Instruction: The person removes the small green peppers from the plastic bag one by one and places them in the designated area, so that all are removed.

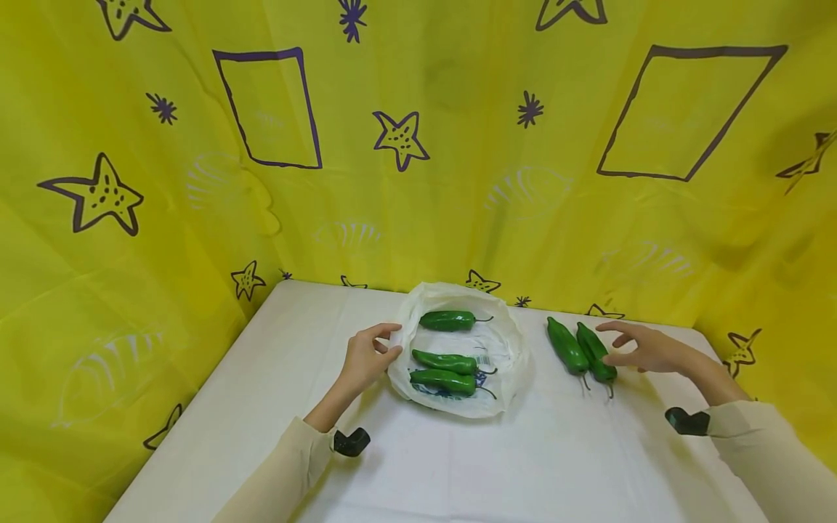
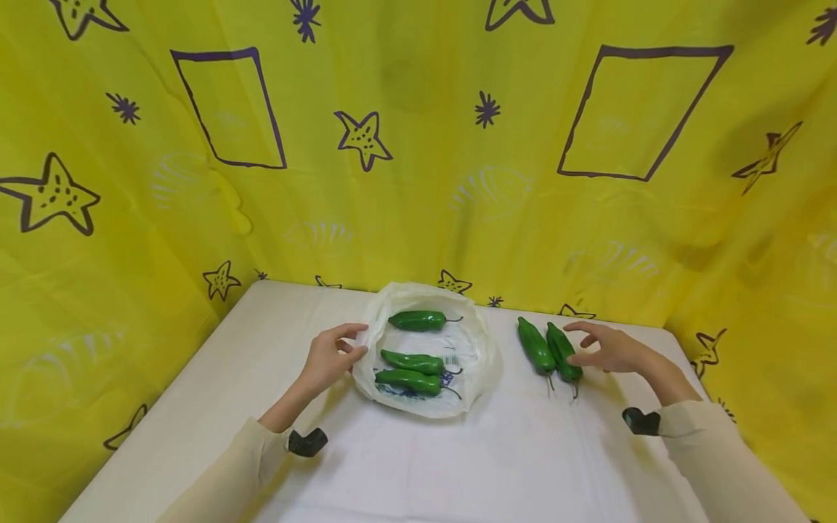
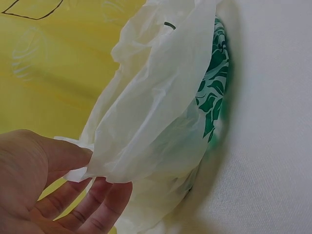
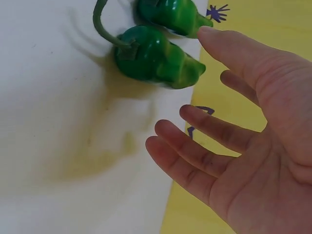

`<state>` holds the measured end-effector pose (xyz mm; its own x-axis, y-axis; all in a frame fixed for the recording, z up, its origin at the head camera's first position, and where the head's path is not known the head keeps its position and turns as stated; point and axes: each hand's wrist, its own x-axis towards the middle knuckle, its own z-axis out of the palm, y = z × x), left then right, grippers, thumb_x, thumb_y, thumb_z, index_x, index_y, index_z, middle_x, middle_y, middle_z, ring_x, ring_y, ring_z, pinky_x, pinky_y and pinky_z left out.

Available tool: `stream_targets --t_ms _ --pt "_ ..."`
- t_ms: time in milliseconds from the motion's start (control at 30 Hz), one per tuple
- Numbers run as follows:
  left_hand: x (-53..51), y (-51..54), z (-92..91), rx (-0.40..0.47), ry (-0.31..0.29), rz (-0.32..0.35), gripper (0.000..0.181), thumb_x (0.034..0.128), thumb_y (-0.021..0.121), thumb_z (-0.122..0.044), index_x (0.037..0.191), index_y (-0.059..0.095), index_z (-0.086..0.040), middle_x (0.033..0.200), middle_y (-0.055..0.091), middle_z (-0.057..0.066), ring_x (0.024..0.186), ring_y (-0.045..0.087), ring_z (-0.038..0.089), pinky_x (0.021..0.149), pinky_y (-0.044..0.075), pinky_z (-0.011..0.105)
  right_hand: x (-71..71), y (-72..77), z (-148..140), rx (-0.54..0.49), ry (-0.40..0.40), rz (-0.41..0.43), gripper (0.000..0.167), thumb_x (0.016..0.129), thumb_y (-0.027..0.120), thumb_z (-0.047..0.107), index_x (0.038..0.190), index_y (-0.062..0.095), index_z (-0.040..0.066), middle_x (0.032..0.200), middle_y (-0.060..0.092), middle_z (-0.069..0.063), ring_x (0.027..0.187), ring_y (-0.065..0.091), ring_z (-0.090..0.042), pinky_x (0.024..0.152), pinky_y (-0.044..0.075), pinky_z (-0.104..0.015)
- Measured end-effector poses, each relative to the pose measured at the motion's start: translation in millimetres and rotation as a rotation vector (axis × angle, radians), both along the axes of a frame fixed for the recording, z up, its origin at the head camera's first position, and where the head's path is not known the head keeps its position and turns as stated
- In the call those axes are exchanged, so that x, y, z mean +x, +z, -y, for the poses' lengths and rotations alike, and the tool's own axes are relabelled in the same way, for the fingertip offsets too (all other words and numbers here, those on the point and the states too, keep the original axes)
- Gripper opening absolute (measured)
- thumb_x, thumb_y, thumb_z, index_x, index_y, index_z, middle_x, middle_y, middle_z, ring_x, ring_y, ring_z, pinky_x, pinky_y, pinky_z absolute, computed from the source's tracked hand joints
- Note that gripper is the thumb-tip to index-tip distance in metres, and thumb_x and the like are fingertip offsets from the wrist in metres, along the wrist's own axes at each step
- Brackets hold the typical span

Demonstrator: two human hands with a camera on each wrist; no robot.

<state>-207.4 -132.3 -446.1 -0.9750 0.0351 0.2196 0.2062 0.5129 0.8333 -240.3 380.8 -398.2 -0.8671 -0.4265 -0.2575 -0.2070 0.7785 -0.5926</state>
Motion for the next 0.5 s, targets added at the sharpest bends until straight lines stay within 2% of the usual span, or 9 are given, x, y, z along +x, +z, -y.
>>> stream_targets --t_ms 267,500 --pt "0.7 0.5 0.4 0.02 -0.005 -0.028 0.036 0.0863 0.078 0.001 0.121 0.074 -0.005 0.103 0.07 0.016 0.071 0.064 0.018 0.053 0.052 0.024 0.4 18.4 13.9 0.043 0.03 -0.142 0.071 0.096 0.073 0.028 0.15 0.039 -0.002 0.131 0.054 -0.037 0.104 0.067 -0.046 0.079 0.058 -0.053" --pt "0.3 -0.5 0.5 0.021 0.0 -0.027 0.035 0.0864 0.078 0.001 0.121 0.074 -0.005 0.104 0.071 0.017 0.071 0.064 0.017 0.054 0.052 0.024 2.4 35.2 32.3 0.02 0.054 -0.236 0.073 0.096 0.074 0.032 0.154 0.038 0.005 0.137 0.054 -0.032 0.11 0.064 -0.047 0.078 0.058 -0.056"
